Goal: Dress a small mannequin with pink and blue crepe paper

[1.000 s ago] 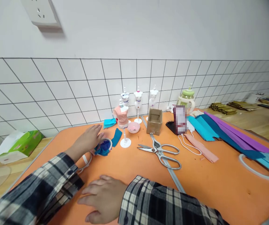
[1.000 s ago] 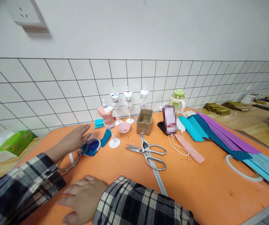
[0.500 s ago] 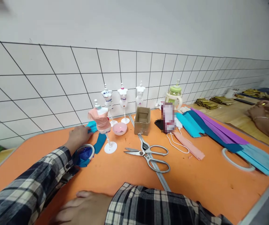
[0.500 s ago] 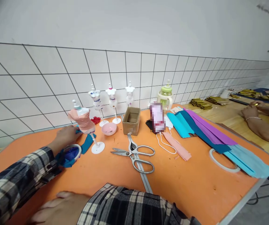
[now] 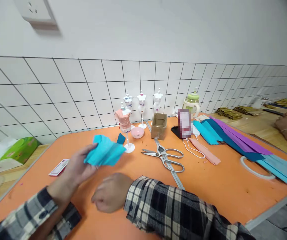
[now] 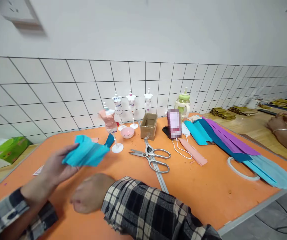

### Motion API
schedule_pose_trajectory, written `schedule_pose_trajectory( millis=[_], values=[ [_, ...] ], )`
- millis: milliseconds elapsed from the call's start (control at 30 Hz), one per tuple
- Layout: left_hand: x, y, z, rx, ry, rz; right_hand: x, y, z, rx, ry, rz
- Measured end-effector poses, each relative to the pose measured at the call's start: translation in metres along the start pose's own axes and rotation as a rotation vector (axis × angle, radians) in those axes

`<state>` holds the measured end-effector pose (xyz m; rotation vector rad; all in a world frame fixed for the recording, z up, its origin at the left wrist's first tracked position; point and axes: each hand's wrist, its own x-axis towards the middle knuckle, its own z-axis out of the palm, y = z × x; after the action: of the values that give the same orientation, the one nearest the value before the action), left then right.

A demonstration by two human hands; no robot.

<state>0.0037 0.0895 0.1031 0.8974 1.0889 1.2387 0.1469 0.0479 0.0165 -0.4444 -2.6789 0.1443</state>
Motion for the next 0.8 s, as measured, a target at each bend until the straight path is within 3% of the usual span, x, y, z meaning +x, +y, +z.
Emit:
schedule_pose_trajectory(
  millis=[67,133,267,333,367,467,567,633,733,800],
  values=[
    [-0.027,-0.022,0.001,-0.122,-0.092,-0.129,-0.009,-0.003,-0.006,-0.026,0.037,0.033],
    [-0.042,-0.038,-0.001,-0.106,-0.144,-0.142,-0.019,-0.008,-0.013,-0.029,0.119,0.026],
    [-0.048,-0.049,-0.006,-0.02,-0.18,-0.075,-0.029,-0.013,-0.028,0.063,0.621,0.371],
    [-0.048,-0.051,-0.007,-0.02,-0.204,-0.07,-0.029,-0.006,-0.033,0.205,0.71,0.511],
    [-0.048,-0.052,-0.007,-0.031,-0.221,-0.085,-0.03,0.0,-0.035,0.294,0.659,0.532],
    [-0.046,-0.057,-0.01,-0.068,-0.257,-0.123,-0.034,0.021,-0.04,0.457,0.317,0.509],
    [-0.037,-0.058,-0.023,-0.054,-0.197,-0.036,-0.043,0.038,-0.05,0.559,0.016,0.584],
    [-0.028,-0.057,-0.036,-0.008,-0.101,0.067,-0.049,0.045,-0.06,0.606,-0.03,0.594],
    [-0.017,-0.053,-0.052,0.068,0.026,0.174,-0.057,0.053,-0.075,0.663,0.085,0.556],
    [-0.014,-0.051,-0.056,0.065,0.098,0.187,-0.062,0.057,-0.082,0.85,0.073,0.6]
  ],
)
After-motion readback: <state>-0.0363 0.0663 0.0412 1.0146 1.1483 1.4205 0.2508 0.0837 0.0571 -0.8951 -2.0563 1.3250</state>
